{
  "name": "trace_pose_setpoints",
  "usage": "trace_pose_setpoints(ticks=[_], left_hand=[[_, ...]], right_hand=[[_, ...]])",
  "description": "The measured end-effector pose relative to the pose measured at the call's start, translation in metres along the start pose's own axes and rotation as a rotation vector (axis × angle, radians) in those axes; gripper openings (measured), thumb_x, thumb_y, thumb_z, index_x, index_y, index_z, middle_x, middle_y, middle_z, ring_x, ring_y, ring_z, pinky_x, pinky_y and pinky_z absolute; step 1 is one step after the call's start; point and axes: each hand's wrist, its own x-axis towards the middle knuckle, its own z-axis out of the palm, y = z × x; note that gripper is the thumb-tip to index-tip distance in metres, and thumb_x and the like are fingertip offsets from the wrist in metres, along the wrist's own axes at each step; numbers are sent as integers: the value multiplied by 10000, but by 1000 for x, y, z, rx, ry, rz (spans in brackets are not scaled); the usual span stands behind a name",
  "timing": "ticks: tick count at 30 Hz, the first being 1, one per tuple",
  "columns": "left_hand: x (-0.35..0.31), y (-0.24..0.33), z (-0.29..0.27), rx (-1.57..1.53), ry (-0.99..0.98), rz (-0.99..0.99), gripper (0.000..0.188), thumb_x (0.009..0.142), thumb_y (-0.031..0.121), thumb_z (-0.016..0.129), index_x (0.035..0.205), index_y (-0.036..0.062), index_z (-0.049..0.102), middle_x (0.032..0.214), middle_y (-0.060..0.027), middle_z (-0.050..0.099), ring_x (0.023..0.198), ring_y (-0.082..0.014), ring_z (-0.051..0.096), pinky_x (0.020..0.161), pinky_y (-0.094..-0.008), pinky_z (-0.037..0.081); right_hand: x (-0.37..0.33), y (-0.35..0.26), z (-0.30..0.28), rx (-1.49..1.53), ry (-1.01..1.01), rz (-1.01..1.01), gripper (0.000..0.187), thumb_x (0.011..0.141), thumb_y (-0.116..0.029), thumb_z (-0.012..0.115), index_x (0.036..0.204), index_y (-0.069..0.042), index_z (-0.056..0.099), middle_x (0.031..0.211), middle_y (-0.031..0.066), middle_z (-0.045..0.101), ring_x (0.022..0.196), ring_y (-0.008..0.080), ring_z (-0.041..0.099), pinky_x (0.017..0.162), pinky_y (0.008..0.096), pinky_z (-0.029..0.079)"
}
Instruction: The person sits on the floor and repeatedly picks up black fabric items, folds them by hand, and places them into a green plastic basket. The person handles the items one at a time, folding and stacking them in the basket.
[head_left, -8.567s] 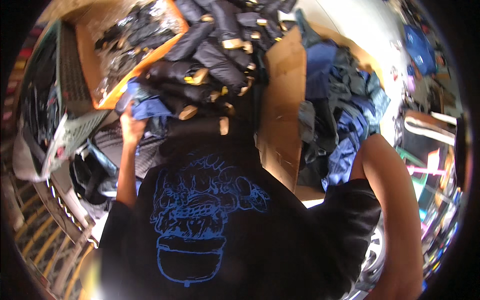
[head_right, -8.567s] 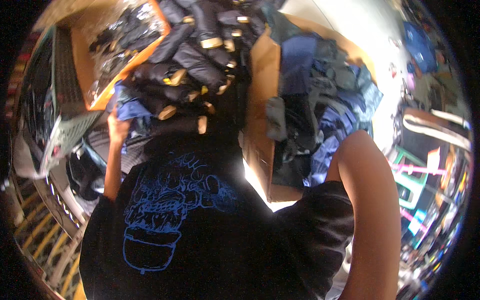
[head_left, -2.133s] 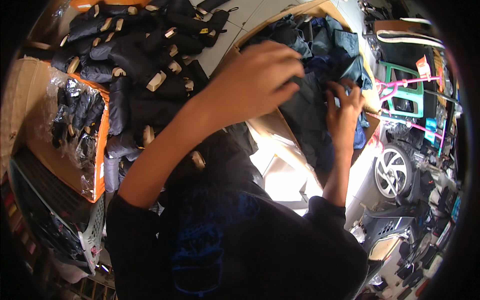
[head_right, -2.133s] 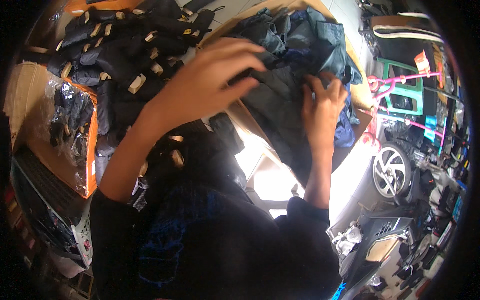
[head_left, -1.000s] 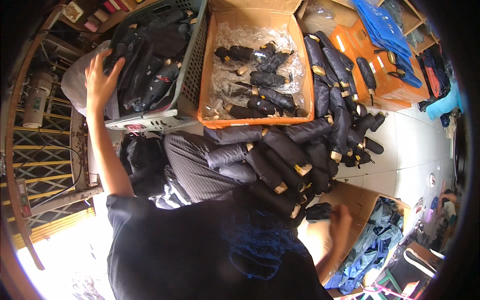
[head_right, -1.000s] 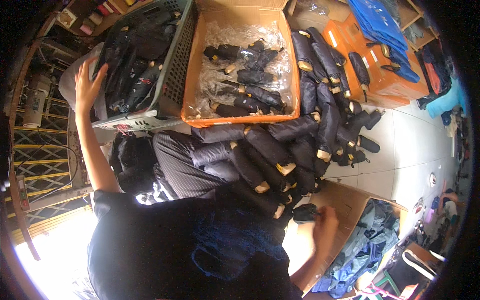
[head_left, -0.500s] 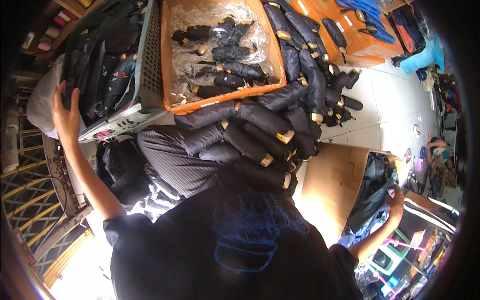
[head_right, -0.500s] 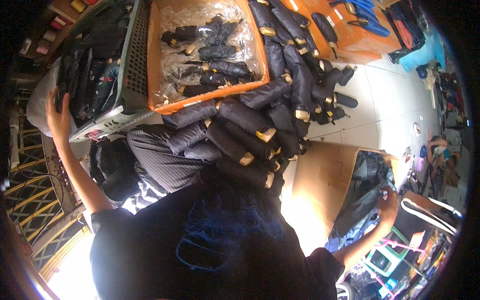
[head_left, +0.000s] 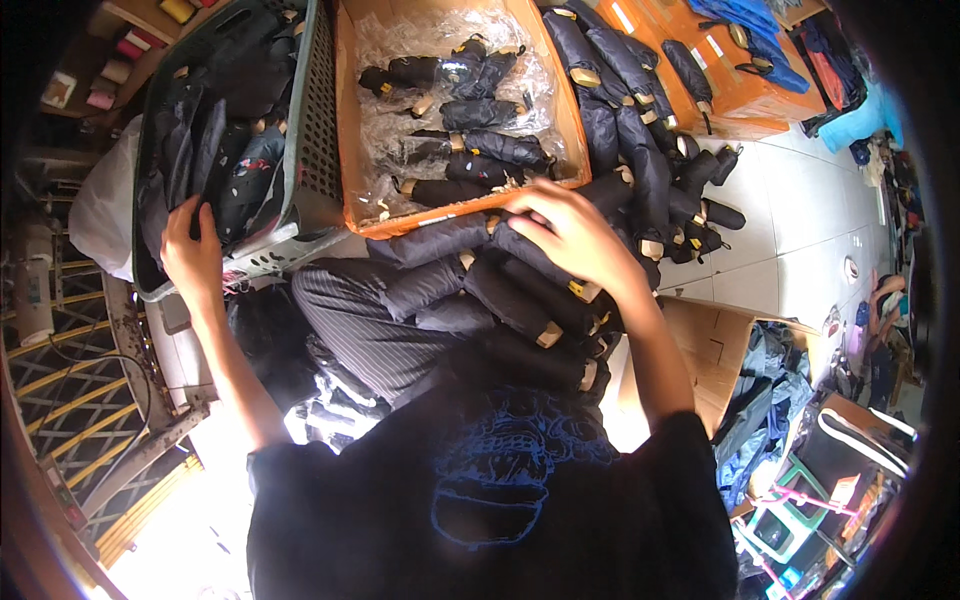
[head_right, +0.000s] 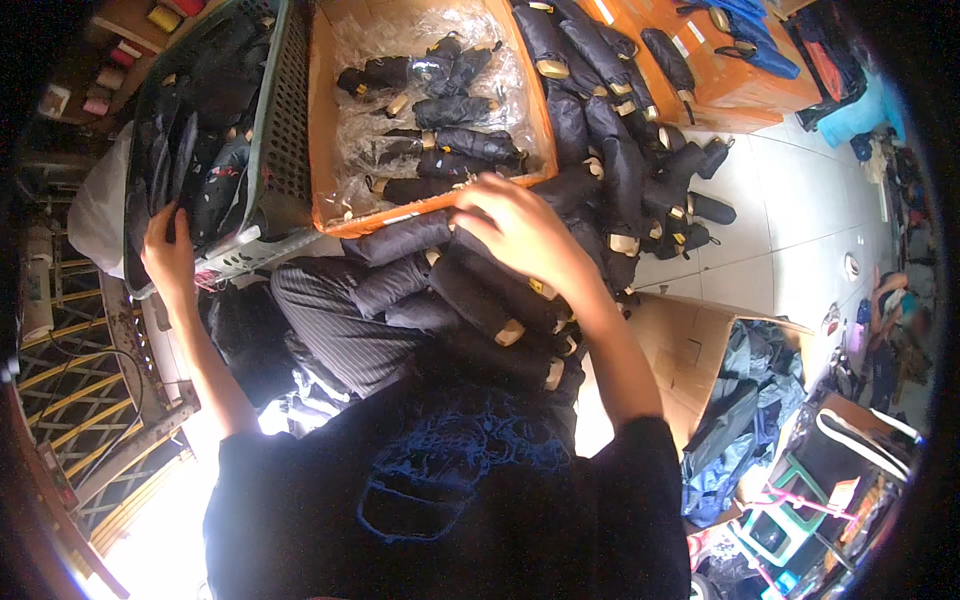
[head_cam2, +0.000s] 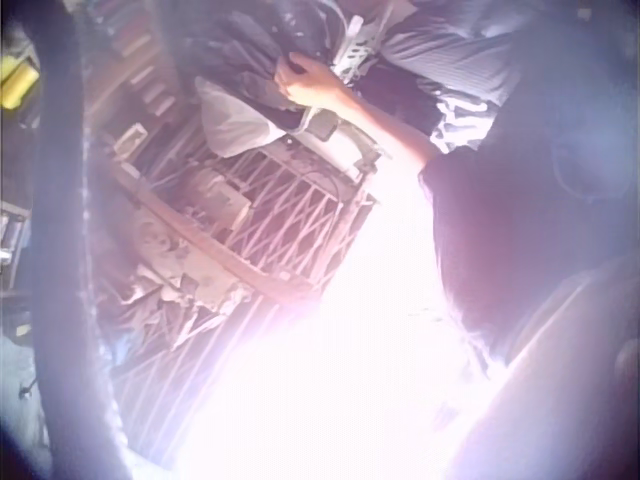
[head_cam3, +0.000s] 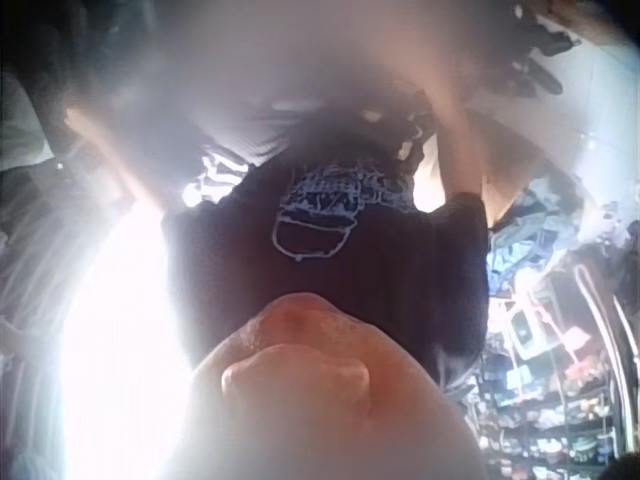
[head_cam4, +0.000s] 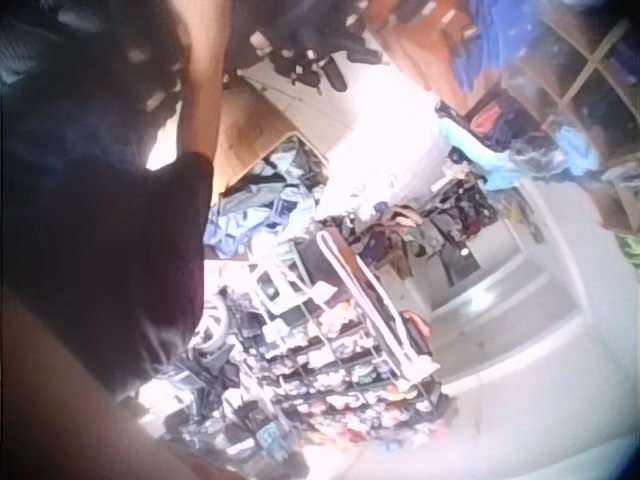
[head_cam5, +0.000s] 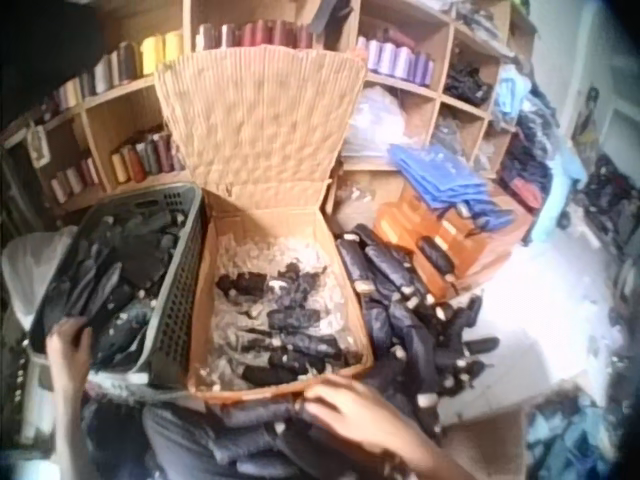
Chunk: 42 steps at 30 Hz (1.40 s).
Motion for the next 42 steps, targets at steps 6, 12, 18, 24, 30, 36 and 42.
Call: trace_pose_setpoints(ticks=[6,12,18,24,30,36,42], left_hand=[[-25,2,-22,-64,410,-227,200,910,145,642,1028,-10,688,957,-171,708,810,-248,694,741,-326,518],[-59,97,-49,-349,488,-234,268,941,210,590,1051,-23,664,887,-94,678,756,-172,603,685,-299,484],[-88,175,-17,-908,53,-71,165,939,84,556,1000,-44,640,970,-145,649,882,-208,597,802,-312,468],[-98,167,-16,-907,61,-311,187,942,91,566,1037,-56,633,992,-99,655,898,-143,568,819,-265,427],[-113,172,-7,-1069,71,-440,174,953,80,560,1053,-43,634,1042,-100,652,937,-142,566,875,-264,414],[-124,212,0,-1150,-172,-309,150,941,50,565,1032,-43,639,973,-77,625,848,-124,538,767,-243,417],[-131,261,9,-1285,-409,7,106,875,-25,599,958,-58,655,964,-143,660,885,-218,627,805,-313,481]], right_hand=[[150,114,130,-304,-675,181,273,852,-232,642,1022,-19,669,997,205,682,941,318,667,792,410,520],[159,137,190,-549,-767,256,626,664,-355,814,1167,-24,643,1193,136,645,1107,302,614,920,386,512],[151,134,166,-421,-741,278,677,701,-274,761,1320,-132,526,1356,150,517,1269,380,457,1024,502,416],[107,101,77,2,-171,-3,483,647,-161,788,1073,-102,567,1163,129,581,1159,355,511,990,451,405],[-2,3,-19,-71,169,-312,381,683,-11,688,1043,-95,597,1250,62,577,1082,312,497,944,424,405],[-107,-20,-15,-393,83,4,225,749,-69,637,955,-136,698,1249,1,614,1175,309,458,986,415,378],[-138,-9,-5,-8,217,150,337,845,-6,489,1112,-135,650,1230,26,616,1201,268,508,1019,408,396]])
